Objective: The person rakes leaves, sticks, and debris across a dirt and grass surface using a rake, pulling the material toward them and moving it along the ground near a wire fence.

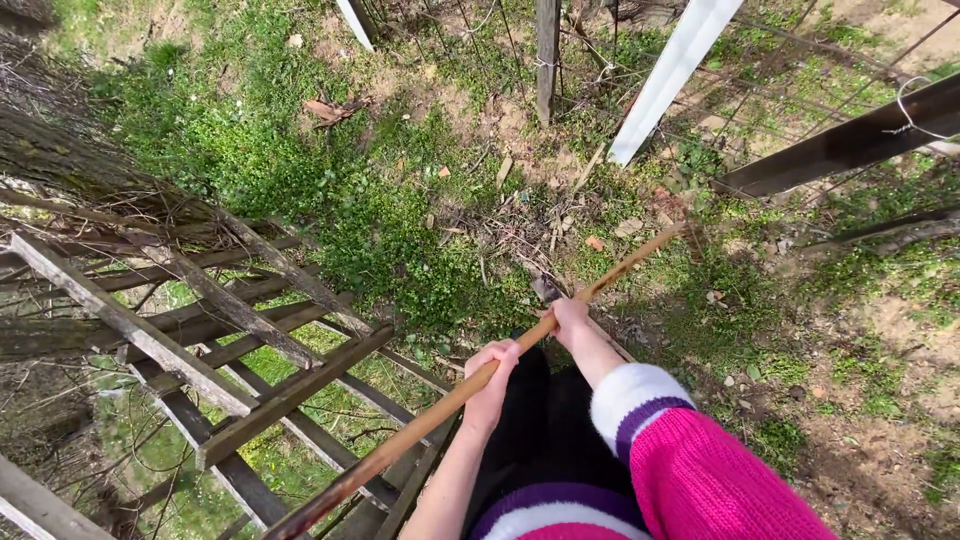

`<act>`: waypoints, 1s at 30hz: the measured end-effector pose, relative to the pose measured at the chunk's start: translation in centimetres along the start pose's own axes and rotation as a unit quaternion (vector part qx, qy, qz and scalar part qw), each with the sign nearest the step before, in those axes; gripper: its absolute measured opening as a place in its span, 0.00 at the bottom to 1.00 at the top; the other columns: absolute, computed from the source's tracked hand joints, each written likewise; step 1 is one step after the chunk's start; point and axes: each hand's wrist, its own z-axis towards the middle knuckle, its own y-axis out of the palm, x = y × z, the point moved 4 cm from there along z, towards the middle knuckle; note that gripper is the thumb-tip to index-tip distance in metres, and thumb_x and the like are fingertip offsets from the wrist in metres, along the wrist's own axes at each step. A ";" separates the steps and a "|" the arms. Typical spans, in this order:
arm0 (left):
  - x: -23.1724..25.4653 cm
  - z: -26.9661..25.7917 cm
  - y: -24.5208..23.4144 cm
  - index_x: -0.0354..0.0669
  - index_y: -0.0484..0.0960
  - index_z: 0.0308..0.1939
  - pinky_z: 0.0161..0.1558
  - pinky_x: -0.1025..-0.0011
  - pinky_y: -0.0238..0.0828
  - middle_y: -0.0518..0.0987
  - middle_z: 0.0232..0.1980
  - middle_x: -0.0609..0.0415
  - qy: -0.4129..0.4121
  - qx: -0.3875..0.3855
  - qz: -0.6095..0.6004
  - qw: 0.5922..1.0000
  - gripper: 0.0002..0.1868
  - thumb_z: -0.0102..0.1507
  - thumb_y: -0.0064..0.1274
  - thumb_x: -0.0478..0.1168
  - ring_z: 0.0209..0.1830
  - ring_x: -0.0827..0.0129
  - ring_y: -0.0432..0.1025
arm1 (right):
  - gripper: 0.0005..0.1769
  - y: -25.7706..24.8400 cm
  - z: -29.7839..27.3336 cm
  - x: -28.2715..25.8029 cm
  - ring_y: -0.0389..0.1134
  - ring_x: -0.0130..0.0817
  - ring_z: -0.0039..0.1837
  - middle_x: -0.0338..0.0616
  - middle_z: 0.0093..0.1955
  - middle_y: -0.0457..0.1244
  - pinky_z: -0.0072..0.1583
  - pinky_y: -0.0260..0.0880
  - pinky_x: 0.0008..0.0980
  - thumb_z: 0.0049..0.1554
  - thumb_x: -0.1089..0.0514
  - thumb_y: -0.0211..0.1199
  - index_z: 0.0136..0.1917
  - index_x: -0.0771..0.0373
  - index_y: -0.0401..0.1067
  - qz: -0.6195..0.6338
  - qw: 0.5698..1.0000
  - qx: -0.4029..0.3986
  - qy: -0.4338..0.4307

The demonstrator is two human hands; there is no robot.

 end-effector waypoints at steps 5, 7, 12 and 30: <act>2.3 -1.7 -5.4 0.41 0.75 0.19 0.51 0.59 0.71 0.79 0.31 0.53 -0.058 0.110 0.015 0.992 0.19 0.65 0.58 0.28 0.40 0.66 0.73 | 0.30 5.3 -3.6 3.4 0.72 0.47 0.33 0.57 0.47 0.63 0.34 0.78 0.51 0.46 0.71 0.58 0.63 0.77 0.59 -0.069 0.997 0.038 0.028; 2.3 -1.9 -6.4 0.43 0.75 0.20 0.47 0.63 0.69 0.78 0.32 0.54 -0.071 0.136 -0.007 0.988 0.18 0.63 0.58 0.26 0.39 0.68 0.72 | 0.38 6.2 -5.2 3.6 0.72 0.52 0.39 0.61 0.56 0.61 0.34 0.72 0.57 0.46 0.73 0.57 0.70 0.77 0.53 0.004 0.998 0.058 0.031; 3.7 -0.4 -6.9 0.43 0.75 0.18 0.44 0.65 0.68 0.78 0.30 0.52 -0.081 0.156 -0.026 0.984 0.19 0.62 0.58 0.25 0.38 0.65 0.73 | 0.44 7.6 -4.7 3.9 0.73 0.52 0.45 0.60 0.61 0.59 0.38 0.75 0.58 0.44 0.74 0.57 0.73 0.74 0.48 0.006 0.997 0.067 0.028; 21.9 2.6 -11.2 0.37 0.75 0.16 0.56 0.44 0.75 0.76 0.24 0.46 0.109 0.093 0.136 0.980 0.18 0.60 0.59 0.24 0.33 0.60 0.74 | 0.16 21.5 -23.1 2.0 0.65 0.29 0.37 0.36 0.37 0.58 0.49 0.75 0.39 0.56 0.71 0.57 0.55 0.63 0.57 0.191 0.937 -0.273 0.108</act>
